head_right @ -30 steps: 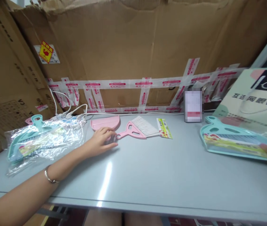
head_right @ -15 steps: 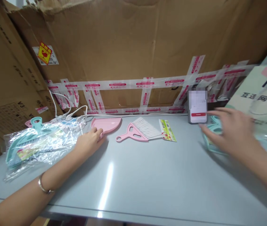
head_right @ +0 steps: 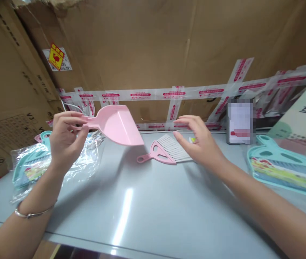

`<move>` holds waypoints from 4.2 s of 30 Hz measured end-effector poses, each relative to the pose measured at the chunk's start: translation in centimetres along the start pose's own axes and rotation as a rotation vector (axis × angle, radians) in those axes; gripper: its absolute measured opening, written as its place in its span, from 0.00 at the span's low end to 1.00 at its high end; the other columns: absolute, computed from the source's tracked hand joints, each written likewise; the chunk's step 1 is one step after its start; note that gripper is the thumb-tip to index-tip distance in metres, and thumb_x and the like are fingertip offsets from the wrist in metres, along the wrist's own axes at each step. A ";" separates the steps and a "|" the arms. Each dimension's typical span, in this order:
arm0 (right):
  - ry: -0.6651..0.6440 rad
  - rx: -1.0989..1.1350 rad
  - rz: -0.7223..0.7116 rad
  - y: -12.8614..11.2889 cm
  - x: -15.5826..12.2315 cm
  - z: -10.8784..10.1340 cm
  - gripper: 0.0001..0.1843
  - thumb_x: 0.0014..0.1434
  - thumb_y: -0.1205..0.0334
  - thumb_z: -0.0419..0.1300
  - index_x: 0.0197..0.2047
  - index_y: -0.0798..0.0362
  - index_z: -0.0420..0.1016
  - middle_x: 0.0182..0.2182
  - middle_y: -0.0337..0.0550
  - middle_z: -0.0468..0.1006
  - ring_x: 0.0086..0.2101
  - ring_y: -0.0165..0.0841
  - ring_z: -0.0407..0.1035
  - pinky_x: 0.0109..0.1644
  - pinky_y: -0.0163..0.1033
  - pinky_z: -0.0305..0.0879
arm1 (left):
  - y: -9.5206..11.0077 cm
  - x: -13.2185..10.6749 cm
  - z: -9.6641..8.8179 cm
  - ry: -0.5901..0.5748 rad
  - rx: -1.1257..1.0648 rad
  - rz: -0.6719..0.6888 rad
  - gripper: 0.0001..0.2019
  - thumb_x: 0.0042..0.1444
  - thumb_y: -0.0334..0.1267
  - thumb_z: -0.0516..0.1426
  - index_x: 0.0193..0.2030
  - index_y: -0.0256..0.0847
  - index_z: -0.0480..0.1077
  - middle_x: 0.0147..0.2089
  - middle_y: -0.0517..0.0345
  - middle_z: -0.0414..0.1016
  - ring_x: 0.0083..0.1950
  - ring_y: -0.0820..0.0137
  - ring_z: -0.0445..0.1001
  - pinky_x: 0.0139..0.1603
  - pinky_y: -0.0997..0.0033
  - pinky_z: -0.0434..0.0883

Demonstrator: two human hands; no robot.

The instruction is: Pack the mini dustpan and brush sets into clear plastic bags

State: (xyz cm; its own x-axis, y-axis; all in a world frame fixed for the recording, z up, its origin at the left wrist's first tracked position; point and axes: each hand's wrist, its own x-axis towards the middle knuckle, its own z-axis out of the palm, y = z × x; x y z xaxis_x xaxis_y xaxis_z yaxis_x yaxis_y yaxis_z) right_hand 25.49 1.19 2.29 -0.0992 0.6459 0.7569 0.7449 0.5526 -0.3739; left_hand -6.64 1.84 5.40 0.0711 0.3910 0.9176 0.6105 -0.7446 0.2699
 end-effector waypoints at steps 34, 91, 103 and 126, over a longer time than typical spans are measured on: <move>-0.365 0.414 0.466 -2.4 -2.7 2.5 0.28 0.61 0.39 0.41 0.47 0.47 0.72 0.40 0.45 0.77 0.44 0.42 0.71 0.45 0.45 0.68 | 3.0 -5.5 4.7 -0.357 -0.722 -1.015 0.17 0.51 0.41 0.58 0.49 0.43 0.70 0.40 0.59 0.75 0.40 0.69 0.71 0.38 0.73 0.67; -0.102 0.084 0.258 -3.9 -4.1 5.0 0.11 0.61 0.51 0.49 0.33 0.50 0.59 0.33 0.44 0.64 0.36 0.38 0.61 0.42 0.46 0.59 | 5.8 -6.9 6.2 -0.607 -0.878 -1.084 0.22 0.52 0.44 0.60 0.52 0.42 0.63 0.55 0.51 0.69 0.55 0.62 0.68 0.51 0.65 0.65; -0.494 0.528 0.632 -3.3 -2.8 3.9 0.22 0.56 0.44 0.53 0.47 0.49 0.62 0.40 0.44 0.72 0.40 0.37 0.68 0.42 0.43 0.64 | 5.6 -7.0 6.0 -0.639 -0.987 -1.167 0.20 0.51 0.42 0.60 0.51 0.45 0.64 0.51 0.54 0.72 0.51 0.62 0.71 0.47 0.65 0.67; -0.623 0.094 0.460 -4.7 -2.2 4.2 0.18 0.62 0.45 0.40 0.29 0.48 0.54 0.22 0.37 0.69 0.25 0.34 0.64 0.32 0.38 0.57 | 5.9 -7.2 6.0 -0.736 -1.072 -1.190 0.20 0.52 0.36 0.60 0.53 0.44 0.65 0.53 0.53 0.72 0.52 0.63 0.70 0.49 0.68 0.64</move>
State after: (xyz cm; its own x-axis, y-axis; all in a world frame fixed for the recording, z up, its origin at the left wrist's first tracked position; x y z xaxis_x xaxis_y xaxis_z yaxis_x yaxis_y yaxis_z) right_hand 19.41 -0.63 0.08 -0.1673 0.9823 0.0841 0.7446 0.1818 -0.6423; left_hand 1.20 -2.12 -1.35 0.5066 0.8523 -0.1303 -0.1272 0.2234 0.9664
